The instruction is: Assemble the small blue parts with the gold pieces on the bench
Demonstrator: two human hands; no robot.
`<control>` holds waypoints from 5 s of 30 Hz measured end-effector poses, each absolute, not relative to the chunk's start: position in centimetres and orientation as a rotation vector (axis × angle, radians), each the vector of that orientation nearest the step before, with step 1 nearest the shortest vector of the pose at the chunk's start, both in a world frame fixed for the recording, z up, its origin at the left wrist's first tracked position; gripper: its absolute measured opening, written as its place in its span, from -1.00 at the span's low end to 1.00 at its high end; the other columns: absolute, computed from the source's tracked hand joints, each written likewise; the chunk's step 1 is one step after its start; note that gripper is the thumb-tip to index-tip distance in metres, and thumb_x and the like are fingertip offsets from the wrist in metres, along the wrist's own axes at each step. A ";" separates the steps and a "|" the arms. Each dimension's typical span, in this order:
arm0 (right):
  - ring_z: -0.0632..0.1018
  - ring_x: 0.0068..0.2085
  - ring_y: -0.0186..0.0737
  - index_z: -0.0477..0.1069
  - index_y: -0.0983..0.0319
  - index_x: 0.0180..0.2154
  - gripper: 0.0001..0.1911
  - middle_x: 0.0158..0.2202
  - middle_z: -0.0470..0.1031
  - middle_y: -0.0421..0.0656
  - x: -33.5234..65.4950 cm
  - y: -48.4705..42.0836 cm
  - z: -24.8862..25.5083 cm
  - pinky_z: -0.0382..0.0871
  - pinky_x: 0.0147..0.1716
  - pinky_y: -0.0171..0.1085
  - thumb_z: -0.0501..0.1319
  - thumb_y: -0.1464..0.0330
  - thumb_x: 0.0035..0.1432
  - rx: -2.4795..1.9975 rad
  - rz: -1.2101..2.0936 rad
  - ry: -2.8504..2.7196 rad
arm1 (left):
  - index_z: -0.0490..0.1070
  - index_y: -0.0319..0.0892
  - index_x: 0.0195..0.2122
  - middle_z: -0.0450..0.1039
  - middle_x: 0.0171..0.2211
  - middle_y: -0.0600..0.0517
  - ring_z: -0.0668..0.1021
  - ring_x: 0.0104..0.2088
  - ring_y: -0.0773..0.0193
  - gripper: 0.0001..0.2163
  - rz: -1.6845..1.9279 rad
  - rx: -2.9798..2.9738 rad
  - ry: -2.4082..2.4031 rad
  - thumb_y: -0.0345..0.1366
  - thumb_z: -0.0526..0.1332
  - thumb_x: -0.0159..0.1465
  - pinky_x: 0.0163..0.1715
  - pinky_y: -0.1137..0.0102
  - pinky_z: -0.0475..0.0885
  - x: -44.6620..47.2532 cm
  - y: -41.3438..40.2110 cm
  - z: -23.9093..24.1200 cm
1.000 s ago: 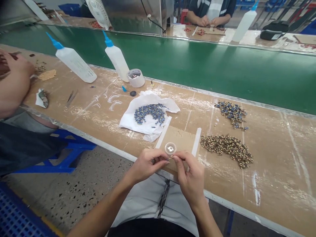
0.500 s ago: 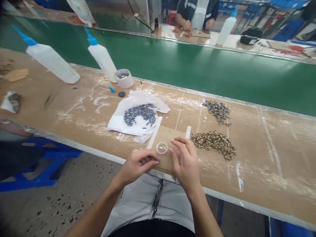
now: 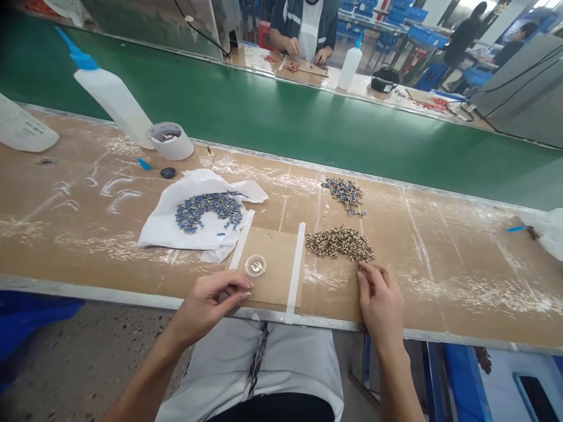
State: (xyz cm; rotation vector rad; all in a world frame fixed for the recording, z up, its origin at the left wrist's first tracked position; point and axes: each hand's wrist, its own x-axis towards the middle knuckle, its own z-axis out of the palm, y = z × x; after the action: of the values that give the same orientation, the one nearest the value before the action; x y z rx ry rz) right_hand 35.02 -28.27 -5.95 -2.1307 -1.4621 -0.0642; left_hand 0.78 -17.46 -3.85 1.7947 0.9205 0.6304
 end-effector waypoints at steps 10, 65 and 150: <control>0.50 -0.39 -0.17 0.44 0.17 -0.33 -0.68 -0.36 0.51 -0.14 36.1 -26.6 -4.2 0.28 -0.38 -0.24 0.10 0.09 0.28 -2.222 0.048 -1.587 | 0.49 -0.20 -0.29 0.51 -0.37 0.04 0.51 -0.36 0.34 -0.90 0.684 1.793 0.915 -0.30 0.23 0.31 -0.33 0.48 0.38 1.0 -17.9 -3.7; 0.55 -0.31 -0.26 0.54 0.16 -0.17 -0.82 -0.32 0.55 -0.17 20.6 -34.4 -1.0 0.49 -0.28 -0.27 0.33 0.26 0.19 -1.266 1.059 -0.955 | 0.56 -0.20 -0.28 0.57 -0.33 -0.02 0.55 -0.30 0.26 -0.91 0.963 1.674 0.903 -0.34 0.26 0.30 -0.25 0.42 0.43 3.7 -28.4 0.5; 0.51 -0.35 -0.29 0.47 0.19 -0.27 -0.93 -0.35 0.48 -0.18 18.9 -30.7 -2.8 0.46 -0.33 -0.30 0.28 0.32 0.24 -1.375 1.107 -1.015 | 0.43 -0.25 -0.30 0.38 -0.39 0.02 0.45 -0.40 0.32 -0.79 0.509 2.216 0.752 -0.40 0.04 0.42 -0.38 0.45 0.32 1.9 -23.0 -0.6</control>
State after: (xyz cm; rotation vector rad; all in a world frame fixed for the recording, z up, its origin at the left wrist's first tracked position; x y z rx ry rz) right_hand 18.90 -30.66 -2.81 -1.3749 -1.0152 1.1070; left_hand 1.86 -23.00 -0.60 2.2160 0.7516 0.5091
